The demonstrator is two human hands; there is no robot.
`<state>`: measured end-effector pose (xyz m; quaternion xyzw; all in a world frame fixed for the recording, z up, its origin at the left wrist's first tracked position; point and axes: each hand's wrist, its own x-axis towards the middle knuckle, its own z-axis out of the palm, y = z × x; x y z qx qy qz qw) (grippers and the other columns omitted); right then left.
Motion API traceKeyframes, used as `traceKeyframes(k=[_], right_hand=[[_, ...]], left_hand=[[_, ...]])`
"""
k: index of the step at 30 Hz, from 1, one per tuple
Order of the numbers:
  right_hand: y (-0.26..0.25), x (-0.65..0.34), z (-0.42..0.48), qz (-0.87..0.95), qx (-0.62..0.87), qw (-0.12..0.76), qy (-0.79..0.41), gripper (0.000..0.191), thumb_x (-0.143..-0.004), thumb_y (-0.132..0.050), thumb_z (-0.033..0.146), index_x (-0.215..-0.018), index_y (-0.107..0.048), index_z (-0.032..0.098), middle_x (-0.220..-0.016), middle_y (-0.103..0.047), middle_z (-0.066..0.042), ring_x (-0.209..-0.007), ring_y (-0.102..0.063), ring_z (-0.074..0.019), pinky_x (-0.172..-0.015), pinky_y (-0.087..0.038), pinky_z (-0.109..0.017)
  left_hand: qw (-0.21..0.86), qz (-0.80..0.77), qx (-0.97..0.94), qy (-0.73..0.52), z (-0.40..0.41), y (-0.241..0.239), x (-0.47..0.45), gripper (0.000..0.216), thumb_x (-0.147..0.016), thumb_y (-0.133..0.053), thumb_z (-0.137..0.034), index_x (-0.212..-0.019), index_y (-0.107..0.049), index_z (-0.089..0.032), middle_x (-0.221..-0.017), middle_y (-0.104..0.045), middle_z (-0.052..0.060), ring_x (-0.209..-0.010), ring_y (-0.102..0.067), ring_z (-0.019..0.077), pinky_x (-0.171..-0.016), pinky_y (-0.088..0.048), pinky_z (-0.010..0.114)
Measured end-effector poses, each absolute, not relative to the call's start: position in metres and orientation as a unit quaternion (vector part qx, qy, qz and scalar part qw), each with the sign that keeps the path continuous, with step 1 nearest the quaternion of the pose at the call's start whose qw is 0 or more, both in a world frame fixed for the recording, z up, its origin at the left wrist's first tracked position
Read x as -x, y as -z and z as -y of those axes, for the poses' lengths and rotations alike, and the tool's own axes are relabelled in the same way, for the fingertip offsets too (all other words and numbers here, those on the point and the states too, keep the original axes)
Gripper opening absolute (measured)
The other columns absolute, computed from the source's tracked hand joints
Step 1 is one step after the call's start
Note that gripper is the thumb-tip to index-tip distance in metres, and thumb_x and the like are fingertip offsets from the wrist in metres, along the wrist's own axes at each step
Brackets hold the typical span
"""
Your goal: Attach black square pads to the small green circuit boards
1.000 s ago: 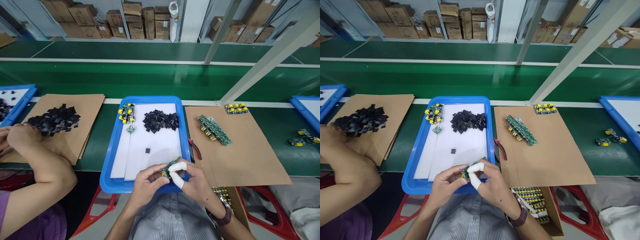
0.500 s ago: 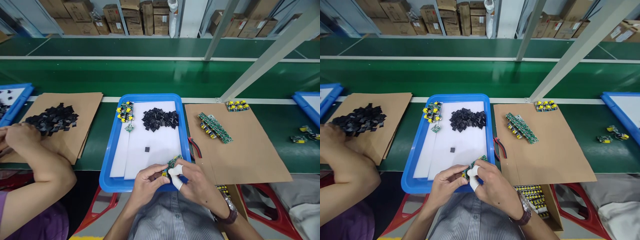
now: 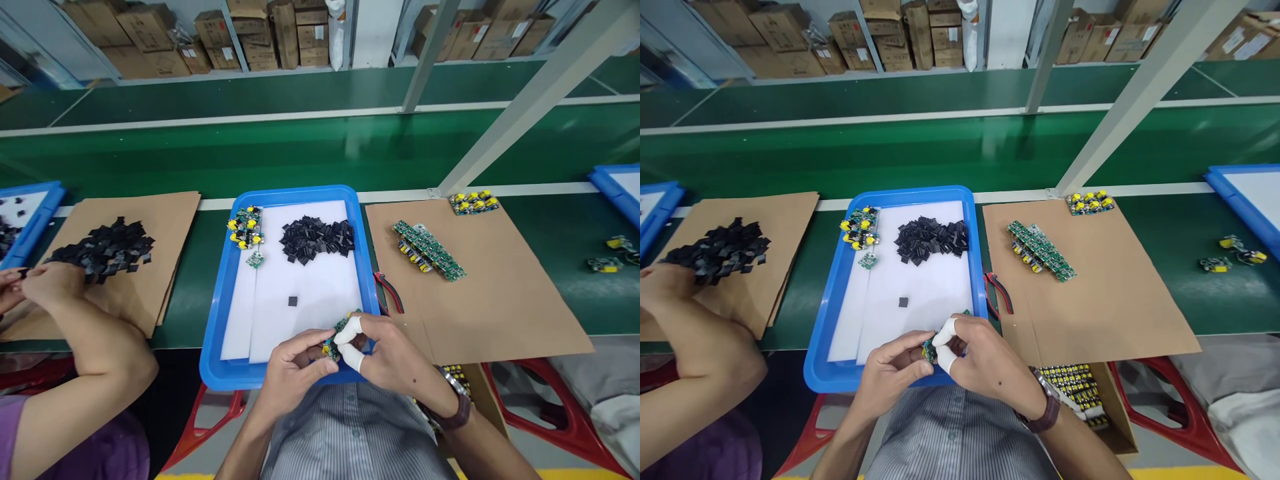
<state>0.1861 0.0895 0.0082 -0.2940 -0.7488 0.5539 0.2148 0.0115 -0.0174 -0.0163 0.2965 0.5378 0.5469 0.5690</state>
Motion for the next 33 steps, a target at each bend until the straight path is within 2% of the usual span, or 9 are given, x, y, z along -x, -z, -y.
traceKeyframes(k=[3,8,14,17,24,33], right_hand=[[-0.006,-0.185,-0.089,0.732,0.298,0.221,-0.571,0.019,-0.082,-0.062,0.002,-0.079,-0.065,0.021,-0.079,-0.066,0.001,-0.068,-0.061,-0.0137,-0.062,-0.047,-0.025],[-0.009,-0.188,-0.093,0.750,0.272,0.220,-0.561,0.020,-0.082,-0.060,0.002,-0.077,-0.062,0.021,-0.077,-0.061,0.002,-0.067,-0.057,-0.0134,-0.061,-0.043,-0.025],[-0.013,-0.188,-0.094,0.805,0.269,0.182,-0.496,0.028,-0.078,-0.056,-0.003,-0.070,-0.046,0.022,-0.075,-0.052,0.002,-0.066,-0.049,-0.0139,-0.061,-0.035,-0.027],[-0.014,-0.189,-0.095,0.819,0.258,0.173,-0.482,0.029,-0.078,-0.056,-0.003,-0.070,-0.043,0.022,-0.075,-0.051,0.002,-0.066,-0.047,-0.0140,-0.060,-0.033,-0.027],[-0.008,-0.188,-0.095,0.790,0.260,0.195,-0.519,0.027,-0.079,-0.056,-0.002,-0.072,-0.046,0.022,-0.080,-0.056,0.000,-0.072,-0.054,-0.0153,-0.065,-0.040,-0.028],[-0.013,-0.190,-0.099,0.828,0.254,0.149,-0.477,0.035,-0.071,-0.054,-0.007,-0.068,-0.034,0.022,-0.075,-0.046,0.003,-0.064,-0.040,-0.0120,-0.058,-0.026,-0.028]], left_hand=[[0.582,-0.536,-0.289,-0.540,0.019,0.016,-0.010,0.041,-0.074,-0.090,-0.018,-0.113,-0.081,-0.023,-0.117,-0.077,0.010,-0.101,-0.074,0.0270,-0.087,-0.062,0.036],[0.577,-0.550,-0.283,-0.534,0.018,0.017,-0.011,0.036,-0.074,-0.090,-0.018,-0.109,-0.082,-0.024,-0.099,-0.081,0.005,-0.089,-0.074,0.0204,-0.079,-0.062,0.028],[0.575,-0.566,-0.277,-0.522,0.017,0.017,-0.012,0.032,-0.075,-0.090,-0.020,-0.106,-0.083,-0.025,-0.085,-0.079,0.001,-0.087,-0.074,0.0181,-0.081,-0.061,0.025],[0.568,-0.572,-0.272,-0.525,0.016,0.016,-0.012,0.033,-0.074,-0.091,-0.020,-0.106,-0.083,-0.025,-0.091,-0.081,0.003,-0.088,-0.075,0.0188,-0.081,-0.061,0.025],[0.566,-0.567,-0.278,-0.530,0.013,0.014,-0.013,0.033,-0.075,-0.090,-0.018,-0.106,-0.083,-0.025,-0.102,-0.082,0.005,-0.092,-0.075,0.0197,-0.083,-0.061,0.026],[0.541,-0.577,-0.309,-0.528,0.013,0.017,-0.013,0.032,-0.075,-0.089,-0.018,-0.106,-0.083,-0.025,-0.106,-0.081,0.006,-0.094,-0.076,0.0209,-0.084,-0.062,0.027]])
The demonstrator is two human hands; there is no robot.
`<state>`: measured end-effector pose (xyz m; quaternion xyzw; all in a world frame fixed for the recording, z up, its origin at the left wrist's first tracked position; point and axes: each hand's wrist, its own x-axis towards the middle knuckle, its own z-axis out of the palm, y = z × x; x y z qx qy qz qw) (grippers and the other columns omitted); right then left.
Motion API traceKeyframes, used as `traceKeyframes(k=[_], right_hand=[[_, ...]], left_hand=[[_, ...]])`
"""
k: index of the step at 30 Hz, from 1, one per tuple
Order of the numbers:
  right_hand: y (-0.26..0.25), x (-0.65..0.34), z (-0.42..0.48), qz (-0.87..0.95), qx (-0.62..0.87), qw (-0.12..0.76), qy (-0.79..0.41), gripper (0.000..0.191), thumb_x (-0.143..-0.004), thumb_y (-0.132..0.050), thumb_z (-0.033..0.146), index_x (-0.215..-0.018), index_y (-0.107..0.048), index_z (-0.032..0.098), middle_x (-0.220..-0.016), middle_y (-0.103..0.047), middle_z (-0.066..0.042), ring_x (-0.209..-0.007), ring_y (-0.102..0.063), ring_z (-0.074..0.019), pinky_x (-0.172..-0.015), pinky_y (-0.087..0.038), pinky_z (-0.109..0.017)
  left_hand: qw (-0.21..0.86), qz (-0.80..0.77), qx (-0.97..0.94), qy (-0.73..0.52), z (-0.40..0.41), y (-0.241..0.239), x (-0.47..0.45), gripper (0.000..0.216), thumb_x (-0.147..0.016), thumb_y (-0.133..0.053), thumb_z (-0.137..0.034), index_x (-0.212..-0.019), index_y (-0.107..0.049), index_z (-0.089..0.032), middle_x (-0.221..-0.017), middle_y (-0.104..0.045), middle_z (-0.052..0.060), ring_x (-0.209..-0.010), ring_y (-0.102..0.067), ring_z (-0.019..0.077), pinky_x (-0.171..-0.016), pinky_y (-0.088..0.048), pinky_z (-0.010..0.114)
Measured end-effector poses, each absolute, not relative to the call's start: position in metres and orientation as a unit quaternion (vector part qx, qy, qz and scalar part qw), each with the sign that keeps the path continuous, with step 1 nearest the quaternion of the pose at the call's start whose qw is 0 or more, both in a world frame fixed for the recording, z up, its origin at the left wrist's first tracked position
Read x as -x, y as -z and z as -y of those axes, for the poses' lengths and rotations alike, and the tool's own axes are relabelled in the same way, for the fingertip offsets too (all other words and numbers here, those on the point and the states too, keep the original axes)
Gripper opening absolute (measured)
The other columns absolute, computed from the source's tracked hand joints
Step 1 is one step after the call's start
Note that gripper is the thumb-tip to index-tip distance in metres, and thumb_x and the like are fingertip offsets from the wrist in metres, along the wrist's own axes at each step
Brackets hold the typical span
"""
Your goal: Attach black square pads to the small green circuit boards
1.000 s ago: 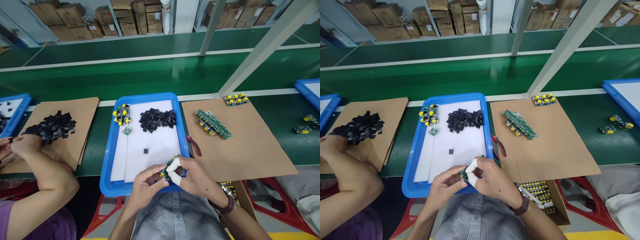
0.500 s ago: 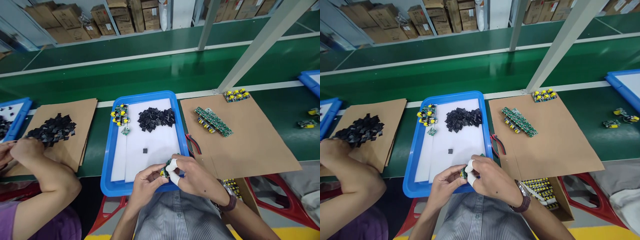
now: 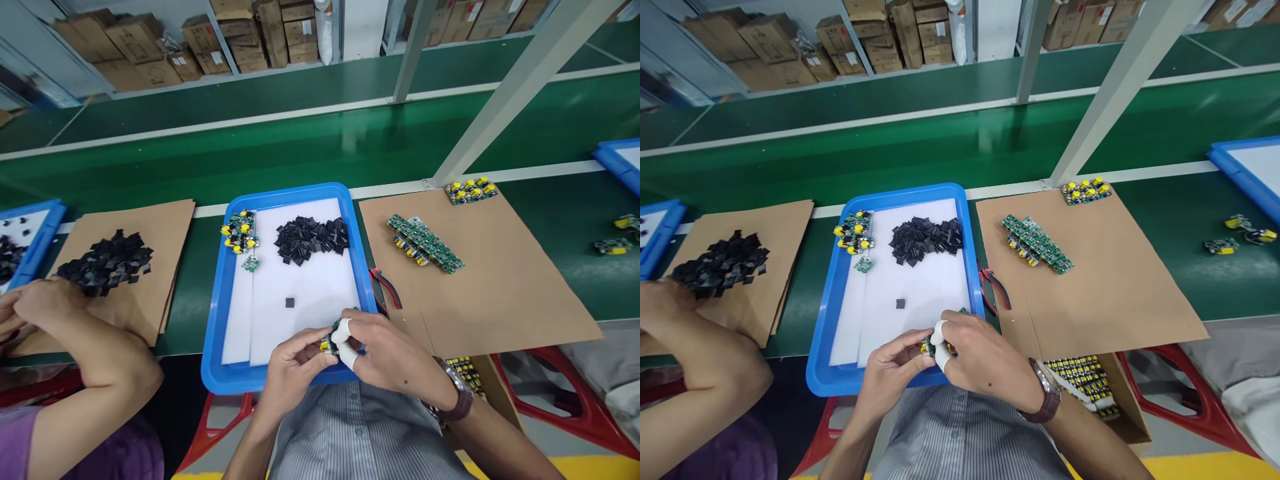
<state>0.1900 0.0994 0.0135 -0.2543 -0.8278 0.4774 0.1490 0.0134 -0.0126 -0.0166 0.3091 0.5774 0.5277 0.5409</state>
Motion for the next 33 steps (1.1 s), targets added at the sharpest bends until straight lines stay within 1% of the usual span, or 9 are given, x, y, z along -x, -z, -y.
traceKeyframes(k=[2,5,7,9,12,15,18,25,33], right_hand=[[-0.012,-0.189,-0.100,0.812,0.251,0.163,-0.502,0.029,-0.076,-0.055,-0.005,-0.070,-0.042,0.021,-0.077,-0.048,0.002,-0.065,-0.043,-0.0122,-0.059,-0.029,-0.027],[-0.007,-0.185,-0.097,0.749,0.248,0.222,-0.574,0.019,-0.087,-0.057,0.002,-0.084,-0.061,0.020,-0.082,-0.056,0.001,-0.072,-0.053,-0.0131,-0.064,-0.038,-0.026],[-0.003,-0.181,-0.093,0.708,0.255,0.272,-0.600,0.018,-0.089,-0.059,0.006,-0.092,-0.067,0.021,-0.085,-0.061,0.001,-0.076,-0.057,-0.0137,-0.067,-0.042,-0.025],[-0.001,-0.177,-0.087,0.684,0.264,0.306,-0.607,0.020,-0.090,-0.060,0.007,-0.097,-0.070,0.022,-0.088,-0.064,0.000,-0.078,-0.060,-0.0141,-0.069,-0.045,-0.025],[0.000,-0.173,-0.080,0.665,0.285,0.321,-0.611,0.023,-0.089,-0.061,0.007,-0.102,-0.071,0.023,-0.088,-0.064,0.000,-0.078,-0.061,-0.0139,-0.069,-0.047,-0.024],[0.000,-0.171,-0.077,0.659,0.302,0.315,-0.613,0.023,-0.089,-0.061,0.007,-0.102,-0.071,0.023,-0.087,-0.064,0.000,-0.077,-0.062,-0.0143,-0.069,-0.048,-0.025],[-0.001,-0.171,-0.077,0.674,0.303,0.315,-0.595,0.023,-0.089,-0.060,0.006,-0.100,-0.071,0.023,-0.087,-0.063,0.000,-0.078,-0.061,-0.0151,-0.070,-0.047,-0.027],[-0.003,-0.173,-0.076,0.704,0.304,0.305,-0.565,0.021,-0.088,-0.061,0.006,-0.095,-0.069,0.023,-0.087,-0.063,0.000,-0.078,-0.058,-0.0151,-0.071,-0.045,-0.027],[-0.003,-0.174,-0.076,0.712,0.330,0.275,-0.555,0.017,-0.086,-0.061,0.005,-0.086,-0.063,0.022,-0.086,-0.063,0.001,-0.076,-0.058,-0.0150,-0.070,-0.045,-0.027]], left_hand=[[0.529,-0.591,-0.307,-0.525,0.013,0.018,-0.013,0.033,-0.076,-0.089,-0.019,-0.108,-0.083,-0.024,-0.107,-0.081,0.006,-0.095,-0.075,0.0209,-0.086,-0.062,0.027],[0.526,-0.588,-0.295,-0.539,0.013,0.018,-0.011,0.035,-0.075,-0.090,-0.017,-0.108,-0.083,-0.025,-0.106,-0.082,0.005,-0.095,-0.076,0.0199,-0.087,-0.062,0.026],[0.531,-0.570,-0.287,-0.557,0.012,0.017,-0.010,0.035,-0.075,-0.090,-0.016,-0.108,-0.083,-0.027,-0.106,-0.081,0.005,-0.095,-0.076,0.0200,-0.084,-0.063,0.026],[0.535,-0.547,-0.284,-0.578,0.011,0.016,-0.010,0.035,-0.075,-0.090,-0.016,-0.107,-0.083,-0.027,-0.112,-0.080,0.005,-0.100,-0.076,0.0225,-0.083,-0.064,0.027],[0.532,-0.535,-0.285,-0.591,0.010,0.015,-0.009,0.035,-0.075,-0.089,-0.015,-0.108,-0.082,-0.026,-0.117,-0.078,0.007,-0.106,-0.075,0.0245,-0.085,-0.064,0.028],[0.524,-0.547,-0.288,-0.586,0.011,0.015,-0.009,0.036,-0.076,-0.088,-0.013,-0.109,-0.082,-0.025,-0.112,-0.079,0.007,-0.100,-0.076,0.0223,-0.084,-0.064,0.025],[0.519,-0.546,-0.299,-0.586,0.012,0.015,-0.008,0.036,-0.075,-0.089,-0.013,-0.108,-0.083,-0.025,-0.111,-0.079,0.006,-0.099,-0.076,0.0218,-0.086,-0.064,0.025],[0.518,-0.545,-0.313,-0.581,0.012,0.013,-0.008,0.036,-0.077,-0.086,-0.011,-0.110,-0.082,-0.026,-0.117,-0.078,0.006,-0.106,-0.075,0.0221,-0.092,-0.061,0.024],[0.500,-0.557,-0.334,-0.572,0.011,0.012,-0.008,0.036,-0.077,-0.086,-0.011,-0.110,-0.083,-0.026,-0.114,-0.078,0.008,-0.105,-0.074,0.0225,-0.089,-0.062,0.027]])
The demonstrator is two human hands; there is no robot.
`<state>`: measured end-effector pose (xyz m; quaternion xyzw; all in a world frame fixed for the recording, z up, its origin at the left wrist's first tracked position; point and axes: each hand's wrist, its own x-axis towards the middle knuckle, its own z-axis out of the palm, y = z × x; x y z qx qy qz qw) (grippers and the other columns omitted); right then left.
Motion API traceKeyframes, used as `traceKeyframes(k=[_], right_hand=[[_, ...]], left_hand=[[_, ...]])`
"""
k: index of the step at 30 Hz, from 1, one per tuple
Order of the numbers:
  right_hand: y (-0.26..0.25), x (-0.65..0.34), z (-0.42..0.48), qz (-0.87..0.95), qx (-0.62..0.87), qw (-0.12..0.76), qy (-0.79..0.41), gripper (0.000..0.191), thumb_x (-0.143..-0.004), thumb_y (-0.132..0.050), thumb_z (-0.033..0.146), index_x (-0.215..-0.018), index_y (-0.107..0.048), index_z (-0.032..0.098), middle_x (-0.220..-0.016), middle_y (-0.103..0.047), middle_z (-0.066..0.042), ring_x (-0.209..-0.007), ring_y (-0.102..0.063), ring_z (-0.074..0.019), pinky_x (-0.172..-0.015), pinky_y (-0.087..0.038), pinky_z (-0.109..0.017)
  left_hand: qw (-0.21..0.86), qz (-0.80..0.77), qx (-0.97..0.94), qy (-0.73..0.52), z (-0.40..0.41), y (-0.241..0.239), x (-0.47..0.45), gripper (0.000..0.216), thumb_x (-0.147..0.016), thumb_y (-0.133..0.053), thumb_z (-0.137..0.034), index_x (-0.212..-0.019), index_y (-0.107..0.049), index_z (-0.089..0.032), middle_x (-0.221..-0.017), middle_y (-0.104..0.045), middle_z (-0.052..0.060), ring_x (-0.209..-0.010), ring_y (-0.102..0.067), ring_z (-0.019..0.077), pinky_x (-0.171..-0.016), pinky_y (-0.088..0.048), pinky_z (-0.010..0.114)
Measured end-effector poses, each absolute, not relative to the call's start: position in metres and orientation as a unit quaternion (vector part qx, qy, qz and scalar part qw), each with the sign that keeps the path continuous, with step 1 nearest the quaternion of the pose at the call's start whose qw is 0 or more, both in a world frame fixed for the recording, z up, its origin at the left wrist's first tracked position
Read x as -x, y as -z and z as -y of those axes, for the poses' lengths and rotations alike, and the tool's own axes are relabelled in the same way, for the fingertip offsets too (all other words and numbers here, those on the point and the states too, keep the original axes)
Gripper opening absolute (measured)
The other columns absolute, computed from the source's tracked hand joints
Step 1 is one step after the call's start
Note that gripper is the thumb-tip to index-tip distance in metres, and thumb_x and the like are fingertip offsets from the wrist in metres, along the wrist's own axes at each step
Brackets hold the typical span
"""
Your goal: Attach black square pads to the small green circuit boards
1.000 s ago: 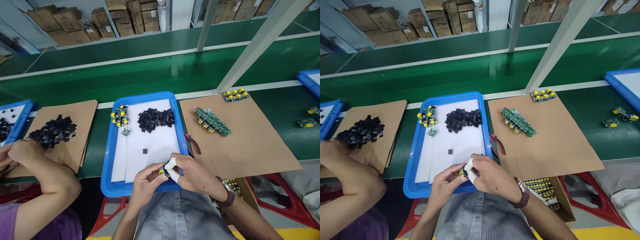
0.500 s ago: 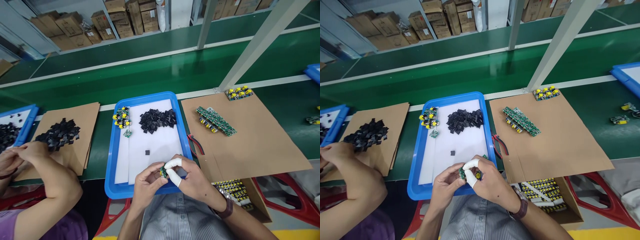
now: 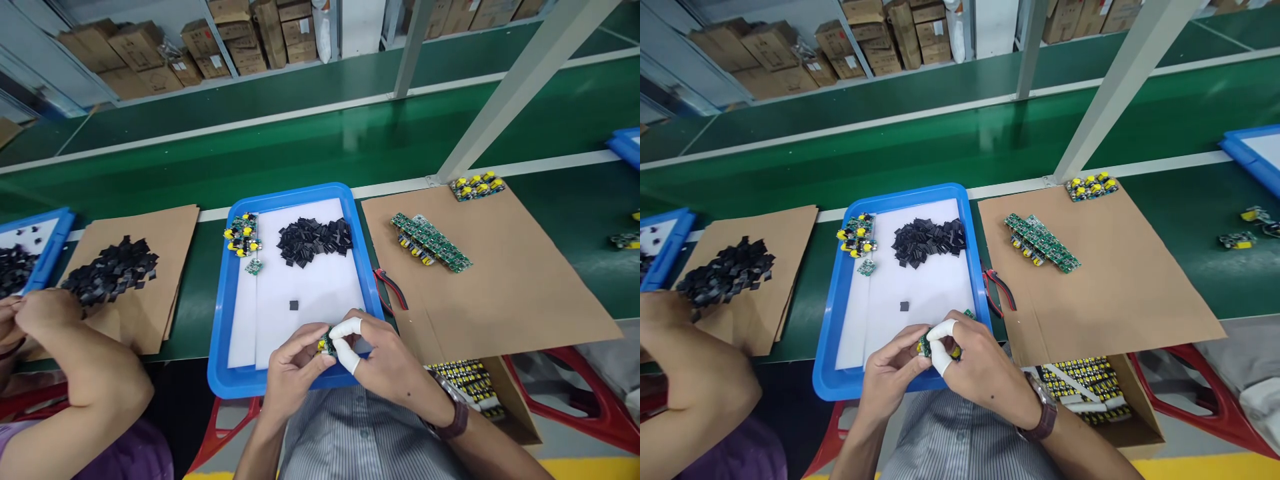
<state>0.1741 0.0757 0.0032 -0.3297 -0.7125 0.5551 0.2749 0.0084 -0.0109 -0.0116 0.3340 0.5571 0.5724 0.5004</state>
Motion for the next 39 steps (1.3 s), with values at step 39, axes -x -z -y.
traceKeyframes(k=[39], right_hand=[[0.023,-0.170,-0.072,0.320,0.333,0.240,-0.854,0.027,-0.076,-0.088,0.039,-0.084,-0.076,0.016,-0.054,-0.063,0.004,-0.043,-0.055,-0.0093,-0.047,-0.050,-0.022]], left_hand=[[0.277,-0.595,-0.524,-0.543,0.026,0.014,-0.027,0.047,-0.088,-0.076,-0.009,-0.131,-0.069,-0.028,-0.100,-0.068,0.006,-0.086,-0.071,0.0189,-0.074,-0.061,0.030]])
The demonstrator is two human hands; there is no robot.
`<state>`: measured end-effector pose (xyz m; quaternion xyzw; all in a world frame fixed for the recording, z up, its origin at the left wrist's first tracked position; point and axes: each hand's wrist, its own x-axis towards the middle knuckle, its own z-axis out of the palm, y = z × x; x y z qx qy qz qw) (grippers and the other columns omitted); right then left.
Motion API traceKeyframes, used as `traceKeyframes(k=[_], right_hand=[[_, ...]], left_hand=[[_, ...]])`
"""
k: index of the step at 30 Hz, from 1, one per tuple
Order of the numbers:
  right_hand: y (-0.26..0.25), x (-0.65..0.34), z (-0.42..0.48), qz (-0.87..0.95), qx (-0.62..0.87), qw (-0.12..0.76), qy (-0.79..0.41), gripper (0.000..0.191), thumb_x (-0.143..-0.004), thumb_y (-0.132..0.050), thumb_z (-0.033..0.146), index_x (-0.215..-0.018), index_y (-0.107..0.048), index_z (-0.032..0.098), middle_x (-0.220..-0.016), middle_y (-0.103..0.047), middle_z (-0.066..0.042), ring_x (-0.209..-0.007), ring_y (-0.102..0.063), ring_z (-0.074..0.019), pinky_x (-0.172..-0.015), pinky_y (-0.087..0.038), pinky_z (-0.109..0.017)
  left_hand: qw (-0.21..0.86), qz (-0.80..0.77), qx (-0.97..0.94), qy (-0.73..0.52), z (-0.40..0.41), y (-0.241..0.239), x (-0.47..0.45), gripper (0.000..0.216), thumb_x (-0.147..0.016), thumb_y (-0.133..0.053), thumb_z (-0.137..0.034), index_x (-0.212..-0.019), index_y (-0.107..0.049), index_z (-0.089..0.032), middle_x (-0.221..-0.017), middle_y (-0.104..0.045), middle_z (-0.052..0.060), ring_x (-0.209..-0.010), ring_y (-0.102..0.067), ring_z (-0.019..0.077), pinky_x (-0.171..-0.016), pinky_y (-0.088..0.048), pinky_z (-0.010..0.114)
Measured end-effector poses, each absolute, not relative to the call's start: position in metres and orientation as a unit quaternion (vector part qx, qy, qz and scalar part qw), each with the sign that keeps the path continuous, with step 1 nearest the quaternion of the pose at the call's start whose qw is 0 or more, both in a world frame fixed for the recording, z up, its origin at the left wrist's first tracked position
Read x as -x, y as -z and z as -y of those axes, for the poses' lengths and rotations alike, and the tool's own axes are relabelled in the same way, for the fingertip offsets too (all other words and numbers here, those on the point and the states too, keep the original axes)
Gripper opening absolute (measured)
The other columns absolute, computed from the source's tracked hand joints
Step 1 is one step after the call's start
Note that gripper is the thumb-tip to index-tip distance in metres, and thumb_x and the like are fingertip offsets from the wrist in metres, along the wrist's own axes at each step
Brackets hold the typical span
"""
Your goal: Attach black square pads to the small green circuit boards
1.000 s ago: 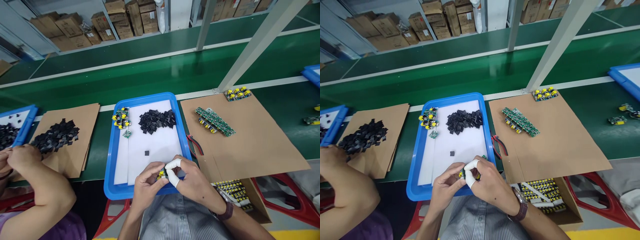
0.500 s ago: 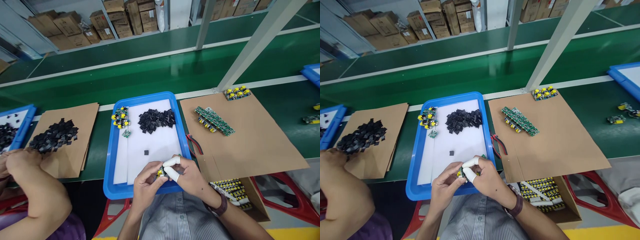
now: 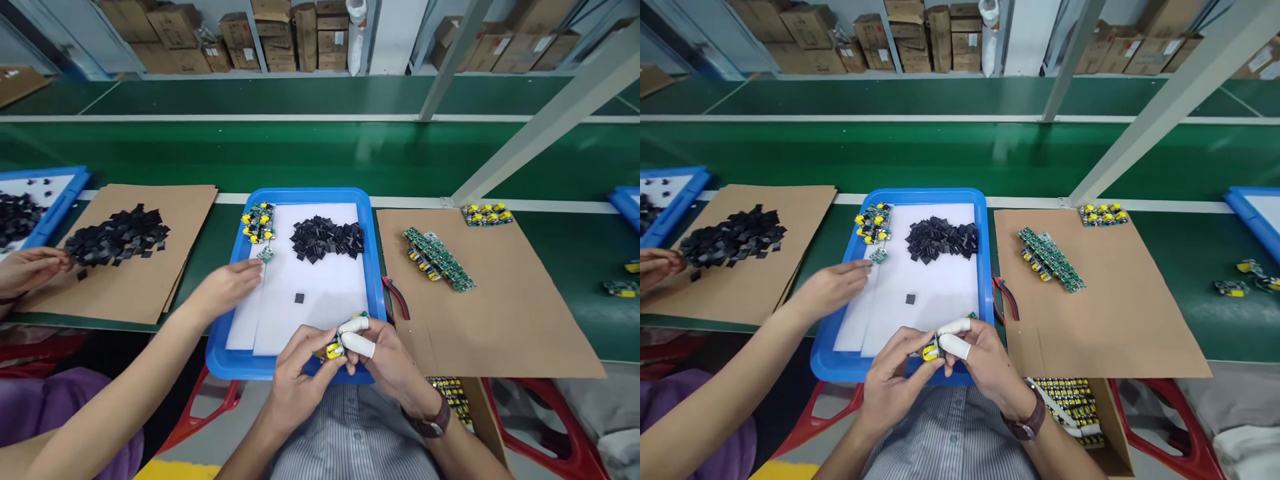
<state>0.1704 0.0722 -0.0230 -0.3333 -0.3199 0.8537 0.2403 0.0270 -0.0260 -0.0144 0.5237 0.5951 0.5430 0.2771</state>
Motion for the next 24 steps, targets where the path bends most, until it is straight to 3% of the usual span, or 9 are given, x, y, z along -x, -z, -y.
traceKeyframes(k=[7,12,16,21,24], right_hand=[[0.022,-0.174,-0.066,0.300,0.337,0.252,-0.856,0.025,-0.073,-0.091,0.035,-0.084,-0.078,0.017,-0.053,-0.063,0.003,-0.043,-0.055,-0.0082,-0.046,-0.052,-0.020],[0.017,-0.177,-0.068,0.247,0.328,0.213,-0.887,0.027,-0.068,-0.093,0.033,-0.082,-0.077,0.015,-0.055,-0.062,0.003,-0.043,-0.052,-0.0083,-0.042,-0.052,-0.021],[0.017,-0.178,-0.064,0.281,0.341,0.237,-0.865,0.028,-0.070,-0.092,0.034,-0.084,-0.077,0.016,-0.061,-0.065,0.002,-0.047,-0.056,-0.0099,-0.044,-0.053,-0.022],[0.016,-0.184,-0.061,0.396,0.344,0.254,-0.812,0.021,-0.080,-0.085,0.034,-0.093,-0.077,0.020,-0.064,-0.071,0.001,-0.055,-0.065,-0.0132,-0.059,-0.058,-0.028],[0.013,-0.185,-0.062,0.442,0.338,0.241,-0.795,0.021,-0.079,-0.086,0.034,-0.094,-0.077,0.021,-0.067,-0.070,0.001,-0.056,-0.066,-0.0136,-0.059,-0.058,-0.029]], left_hand=[[0.237,-0.599,-0.553,-0.528,0.032,0.010,-0.030,0.055,-0.089,-0.073,-0.006,-0.138,-0.064,-0.027,-0.103,-0.067,0.006,-0.091,-0.070,0.0189,-0.079,-0.060,0.030],[0.318,-0.585,-0.523,-0.532,0.031,0.005,-0.024,0.045,-0.088,-0.076,-0.010,-0.129,-0.071,-0.026,-0.098,-0.069,0.005,-0.088,-0.069,0.0182,-0.078,-0.058,0.030],[0.373,-0.584,-0.478,-0.540,0.029,0.003,-0.022,0.039,-0.086,-0.075,-0.011,-0.122,-0.075,-0.025,-0.096,-0.069,0.005,-0.083,-0.068,0.0178,-0.074,-0.057,0.030],[0.401,-0.576,-0.442,-0.558,0.030,0.005,-0.023,0.033,-0.087,-0.073,-0.012,-0.118,-0.076,-0.023,-0.107,-0.071,0.010,-0.094,-0.071,0.0215,-0.079,-0.059,0.032],[0.423,-0.559,-0.427,-0.572,0.031,0.009,-0.023,0.033,-0.086,-0.074,-0.010,-0.116,-0.076,-0.024,-0.114,-0.071,0.011,-0.100,-0.072,0.0231,-0.082,-0.061,0.033]])
